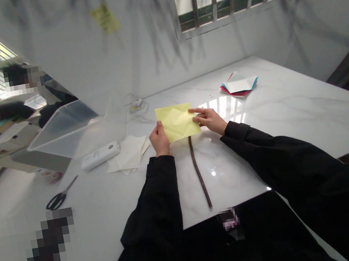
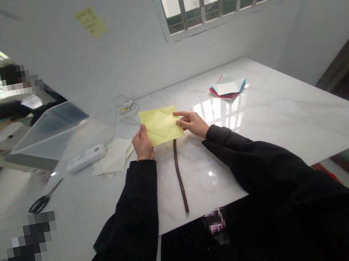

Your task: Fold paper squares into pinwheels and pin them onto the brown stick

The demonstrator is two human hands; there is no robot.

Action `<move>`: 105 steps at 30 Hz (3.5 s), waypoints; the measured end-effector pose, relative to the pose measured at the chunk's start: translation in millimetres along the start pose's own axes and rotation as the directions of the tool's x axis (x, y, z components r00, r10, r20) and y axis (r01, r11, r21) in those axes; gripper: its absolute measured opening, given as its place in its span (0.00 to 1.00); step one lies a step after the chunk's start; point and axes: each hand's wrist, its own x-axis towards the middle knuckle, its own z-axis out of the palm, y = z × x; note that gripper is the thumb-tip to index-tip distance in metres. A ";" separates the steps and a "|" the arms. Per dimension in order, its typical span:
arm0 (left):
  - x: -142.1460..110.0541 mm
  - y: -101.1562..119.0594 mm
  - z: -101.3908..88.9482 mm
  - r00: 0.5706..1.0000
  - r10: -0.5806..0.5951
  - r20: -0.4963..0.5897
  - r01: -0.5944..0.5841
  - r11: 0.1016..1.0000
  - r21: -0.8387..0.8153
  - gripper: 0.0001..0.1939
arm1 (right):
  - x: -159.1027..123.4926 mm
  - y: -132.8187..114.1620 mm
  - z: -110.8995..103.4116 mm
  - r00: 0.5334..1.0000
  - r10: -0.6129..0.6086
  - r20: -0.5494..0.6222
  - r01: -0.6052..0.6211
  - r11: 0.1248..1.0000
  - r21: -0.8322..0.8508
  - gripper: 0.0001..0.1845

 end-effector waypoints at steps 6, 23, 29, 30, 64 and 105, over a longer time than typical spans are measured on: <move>-7.0 12.0 3.1 0.991 -0.133 -0.008 0.130 0.979 -0.158 0.20 | -2.4 -4.6 2.9 0.994 0.097 -0.053 -0.089 0.987 0.132 0.28; -5.9 16.1 -6.9 0.962 0.271 0.016 -0.261 0.908 0.329 0.27 | -9.6 -25.2 10.6 0.958 -0.225 -0.177 0.196 0.967 -0.163 0.17; -8.6 14.2 -1.5 0.962 0.251 0.105 -0.270 0.927 0.261 0.27 | -9.1 -12.7 9.2 0.993 -0.103 -0.060 0.086 0.967 -0.241 0.12; -7.5 12.3 -1.5 0.967 0.234 0.099 -0.251 0.939 0.237 0.26 | -8.5 -10.3 8.4 0.997 -0.059 -0.054 0.049 0.982 -0.182 0.14; -7.3 40.7 -10.6 0.966 -0.215 0.145 0.222 0.974 -0.034 0.21 | 1.9 3.6 -12.8 1.000 -0.004 0.028 0.005 0.999 -0.043 0.33; 16.6 32.0 -139.8 0.994 -0.030 0.107 -0.107 0.017 0.994 0.37 | -1.7 10.6 -4.3 0.993 -0.049 0.103 0.096 0.843 -0.529 0.13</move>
